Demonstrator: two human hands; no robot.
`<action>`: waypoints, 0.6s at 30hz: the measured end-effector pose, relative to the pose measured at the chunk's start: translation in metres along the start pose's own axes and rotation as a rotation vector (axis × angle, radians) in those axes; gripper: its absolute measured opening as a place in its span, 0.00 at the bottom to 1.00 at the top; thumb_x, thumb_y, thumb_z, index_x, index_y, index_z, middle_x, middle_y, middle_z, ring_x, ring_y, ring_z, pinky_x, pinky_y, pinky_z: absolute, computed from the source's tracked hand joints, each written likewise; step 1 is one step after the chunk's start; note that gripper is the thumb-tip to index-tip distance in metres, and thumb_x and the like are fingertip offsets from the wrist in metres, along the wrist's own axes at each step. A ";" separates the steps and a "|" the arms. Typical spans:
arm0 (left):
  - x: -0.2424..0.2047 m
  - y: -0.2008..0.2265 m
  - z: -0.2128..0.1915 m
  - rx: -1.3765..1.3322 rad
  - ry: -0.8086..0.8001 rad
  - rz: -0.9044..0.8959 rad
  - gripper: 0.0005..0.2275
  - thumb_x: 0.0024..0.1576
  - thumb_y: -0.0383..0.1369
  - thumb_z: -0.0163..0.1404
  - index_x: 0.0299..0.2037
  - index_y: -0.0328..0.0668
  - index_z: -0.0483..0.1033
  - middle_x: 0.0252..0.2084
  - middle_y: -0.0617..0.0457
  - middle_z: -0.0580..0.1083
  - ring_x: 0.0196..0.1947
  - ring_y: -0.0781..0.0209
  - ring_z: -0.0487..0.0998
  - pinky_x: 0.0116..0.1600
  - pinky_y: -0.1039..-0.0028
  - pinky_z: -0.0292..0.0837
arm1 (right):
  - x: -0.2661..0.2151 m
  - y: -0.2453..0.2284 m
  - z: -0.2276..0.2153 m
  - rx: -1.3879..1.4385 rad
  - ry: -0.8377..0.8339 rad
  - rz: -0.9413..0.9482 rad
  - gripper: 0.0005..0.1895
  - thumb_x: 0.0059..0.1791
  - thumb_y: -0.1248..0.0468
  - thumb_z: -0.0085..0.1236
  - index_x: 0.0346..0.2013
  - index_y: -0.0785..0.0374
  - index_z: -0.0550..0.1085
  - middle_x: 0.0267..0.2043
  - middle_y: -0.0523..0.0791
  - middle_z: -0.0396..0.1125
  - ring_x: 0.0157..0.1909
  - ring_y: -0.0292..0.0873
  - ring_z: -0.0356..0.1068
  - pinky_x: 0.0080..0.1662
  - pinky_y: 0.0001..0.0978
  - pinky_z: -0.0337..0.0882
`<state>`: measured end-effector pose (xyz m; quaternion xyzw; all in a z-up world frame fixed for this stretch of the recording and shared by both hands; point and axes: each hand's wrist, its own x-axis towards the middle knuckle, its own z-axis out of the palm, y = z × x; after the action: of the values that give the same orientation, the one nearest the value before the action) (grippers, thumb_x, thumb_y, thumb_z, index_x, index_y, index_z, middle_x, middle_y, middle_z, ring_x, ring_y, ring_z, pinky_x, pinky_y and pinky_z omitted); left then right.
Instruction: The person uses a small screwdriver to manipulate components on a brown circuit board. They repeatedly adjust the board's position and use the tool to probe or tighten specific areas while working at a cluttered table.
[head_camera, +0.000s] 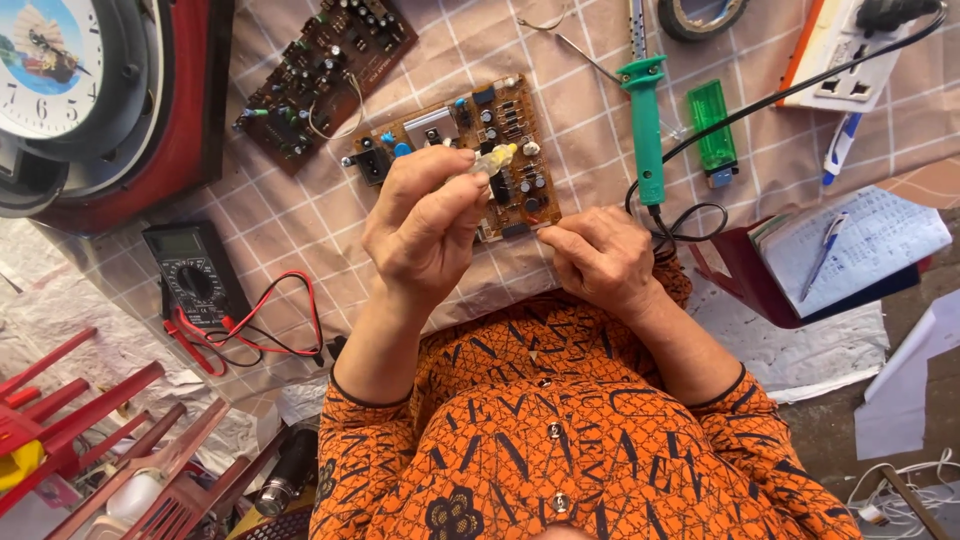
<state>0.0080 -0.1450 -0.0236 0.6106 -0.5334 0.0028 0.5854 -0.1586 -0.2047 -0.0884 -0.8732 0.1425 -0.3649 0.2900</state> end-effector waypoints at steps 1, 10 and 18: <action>0.000 0.000 0.001 -0.001 -0.002 -0.002 0.02 0.49 0.22 0.50 0.29 0.32 0.75 0.30 0.40 0.71 0.26 0.46 0.72 0.32 0.62 0.71 | 0.001 0.000 -0.001 0.000 0.000 0.003 0.08 0.43 0.71 0.43 0.24 0.61 0.71 0.22 0.44 0.59 0.19 0.42 0.59 0.27 0.29 0.62; 0.010 0.005 0.005 -0.001 -0.092 0.028 0.04 0.50 0.24 0.48 0.30 0.35 0.76 0.32 0.41 0.72 0.30 0.47 0.74 0.36 0.62 0.72 | 0.004 -0.002 -0.003 -0.006 -0.019 0.000 0.08 0.43 0.71 0.43 0.24 0.62 0.71 0.22 0.44 0.60 0.20 0.42 0.60 0.27 0.29 0.62; 0.001 0.002 0.009 -0.062 -0.144 -0.099 0.05 0.51 0.24 0.47 0.34 0.39 0.75 0.37 0.42 0.69 0.36 0.48 0.73 0.39 0.61 0.72 | 0.003 -0.002 -0.003 -0.003 -0.019 0.003 0.08 0.42 0.71 0.42 0.25 0.61 0.71 0.22 0.44 0.59 0.19 0.42 0.60 0.28 0.29 0.62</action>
<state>0.0017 -0.1517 -0.0241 0.6163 -0.5430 -0.0868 0.5637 -0.1583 -0.2058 -0.0836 -0.8768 0.1419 -0.3559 0.2905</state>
